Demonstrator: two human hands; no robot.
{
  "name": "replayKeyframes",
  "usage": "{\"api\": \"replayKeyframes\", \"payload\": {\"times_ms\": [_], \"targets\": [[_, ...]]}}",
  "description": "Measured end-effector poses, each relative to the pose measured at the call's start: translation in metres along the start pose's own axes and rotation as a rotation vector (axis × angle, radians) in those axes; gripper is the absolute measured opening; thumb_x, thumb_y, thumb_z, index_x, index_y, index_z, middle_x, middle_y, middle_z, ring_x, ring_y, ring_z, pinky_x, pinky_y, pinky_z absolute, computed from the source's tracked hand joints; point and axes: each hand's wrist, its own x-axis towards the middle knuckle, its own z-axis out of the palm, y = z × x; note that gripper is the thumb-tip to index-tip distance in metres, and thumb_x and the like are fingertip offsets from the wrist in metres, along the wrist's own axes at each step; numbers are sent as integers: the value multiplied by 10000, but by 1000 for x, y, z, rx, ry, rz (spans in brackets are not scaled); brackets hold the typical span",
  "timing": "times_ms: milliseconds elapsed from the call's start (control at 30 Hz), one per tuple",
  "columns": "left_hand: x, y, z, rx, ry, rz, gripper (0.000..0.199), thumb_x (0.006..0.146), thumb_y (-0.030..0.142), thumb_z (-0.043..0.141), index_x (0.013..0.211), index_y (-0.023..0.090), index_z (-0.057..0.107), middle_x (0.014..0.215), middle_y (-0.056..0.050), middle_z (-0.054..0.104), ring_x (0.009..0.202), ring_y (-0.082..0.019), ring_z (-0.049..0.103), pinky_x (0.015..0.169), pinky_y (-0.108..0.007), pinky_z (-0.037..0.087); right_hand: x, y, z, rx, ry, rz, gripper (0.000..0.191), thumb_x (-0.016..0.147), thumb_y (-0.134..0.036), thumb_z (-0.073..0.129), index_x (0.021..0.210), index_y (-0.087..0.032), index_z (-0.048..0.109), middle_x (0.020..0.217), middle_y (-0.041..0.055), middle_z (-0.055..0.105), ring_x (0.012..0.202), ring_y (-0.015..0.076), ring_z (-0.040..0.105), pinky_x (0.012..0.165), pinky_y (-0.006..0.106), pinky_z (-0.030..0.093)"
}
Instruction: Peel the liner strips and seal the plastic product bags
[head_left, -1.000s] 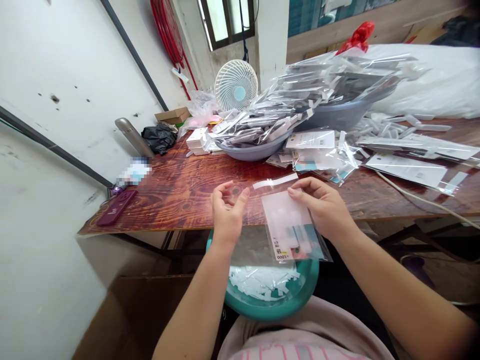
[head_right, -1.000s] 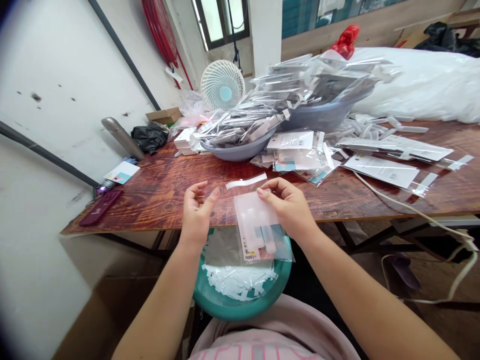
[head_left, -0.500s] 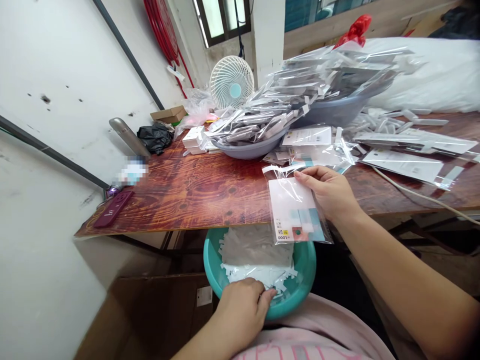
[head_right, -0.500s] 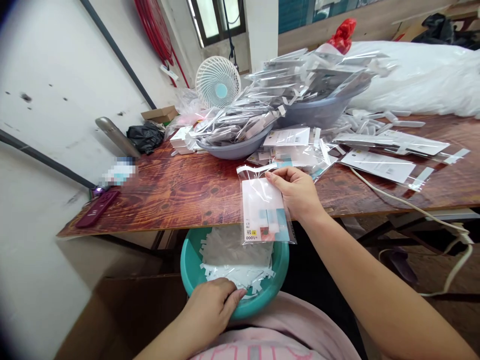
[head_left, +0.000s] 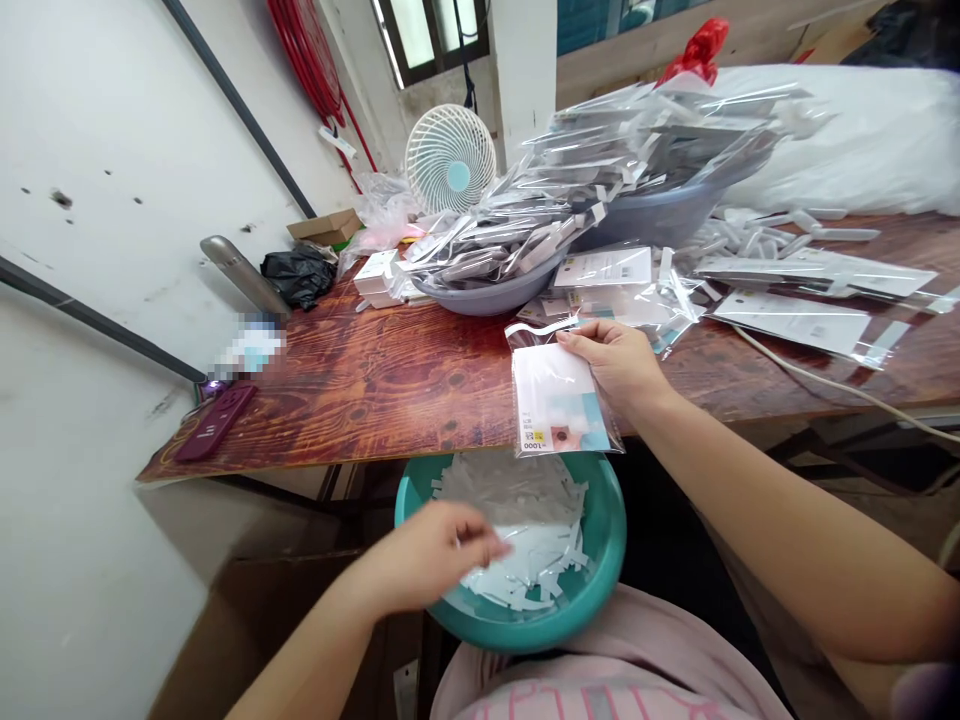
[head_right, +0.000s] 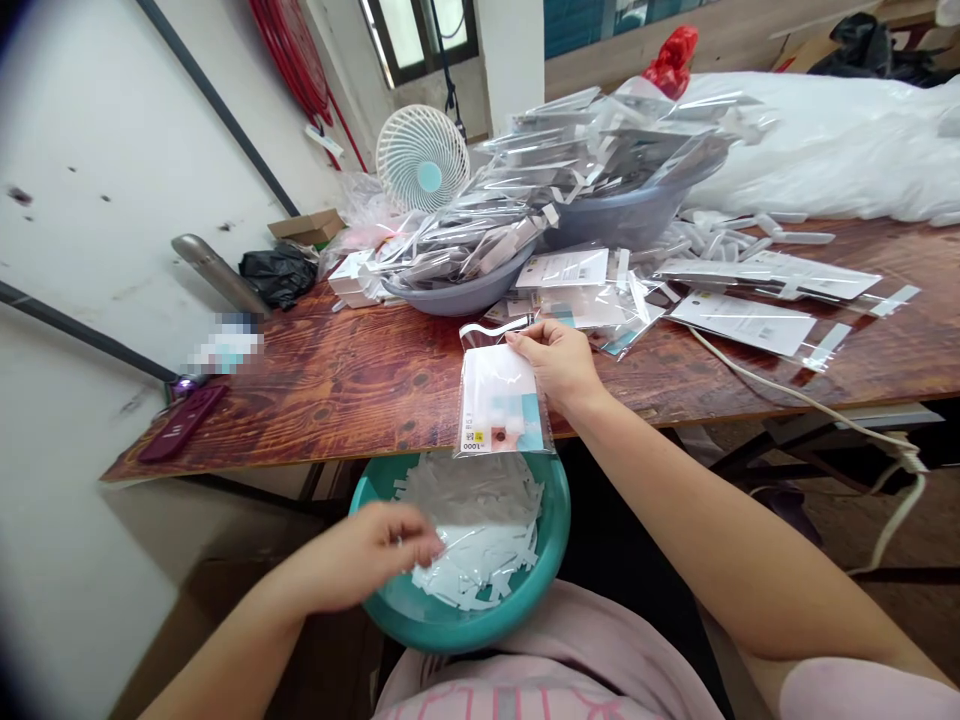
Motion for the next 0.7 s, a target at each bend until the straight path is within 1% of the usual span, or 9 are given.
{"api": "replayKeyframes", "payload": {"times_ms": [33,100,167,233,300,367,467,567,700], "targets": [[12,8,-9,-26,45,26,312,714,517,656,705,209,706,665,-33,657,620,-175,572,575,-266,405,0,1,3,-13,-17,-4,291,548,-351,786,627,-152,588,596,-20,553,520,81,472,470,236,360],[40,24,-25,-134,238,96,320,762,500,621,874,209,691,804,-35,672,684,-148,575,600,-237,420,-1,2,10,-43,-57,-1,281,563,-351,776,634,-147,596,599,-16,559,519,79,466,467,233,351],[69,36,-35,-377,373,130,367,741,493,655,984,219,656,970,-46,661,721,-129,586,569,-214,421,-2,2,18,-64,-107,17,273,568,-345,772,639,-144,601,600,-10,566,521,81,467,465,233,348],[94,43,-38,-612,346,136,400,695,476,712,984,206,655,999,-55,653,729,-121,596,563,-205,429,-3,2,25,-60,-156,45,277,562,-344,779,644,-144,606,610,-5,576,527,85,477,470,235,356],[112,44,-36,-750,302,164,386,656,429,762,935,179,672,927,-51,659,709,-107,593,588,-204,440,-3,2,29,-36,-192,67,290,552,-352,790,652,-144,614,627,-1,588,538,89,490,480,238,370],[122,42,-32,-830,314,223,342,627,372,796,869,159,681,855,-34,654,695,-93,585,617,-204,448,-3,2,31,-7,-222,70,297,552,-362,795,661,-145,624,639,0,597,545,89,496,490,238,379],[127,42,-31,-925,341,290,294,587,309,824,780,151,668,781,-5,646,676,-80,580,625,-199,446,0,-3,31,-10,-261,-16,270,587,-367,785,673,-152,647,631,-9,595,548,79,480,498,229,367],[121,49,-37,-879,443,378,259,572,270,828,736,157,663,715,16,647,621,-67,567,609,-194,437,2,-13,29,-6,-273,-152,219,608,-350,785,683,-173,681,665,-5,607,600,89,501,541,237,388],[99,54,-47,-429,632,700,121,651,198,774,727,167,686,798,-24,671,771,-132,622,740,-260,480,-2,-18,21,31,-344,-329,149,564,-266,822,654,-217,714,735,-16,555,714,100,514,643,246,415]]}}
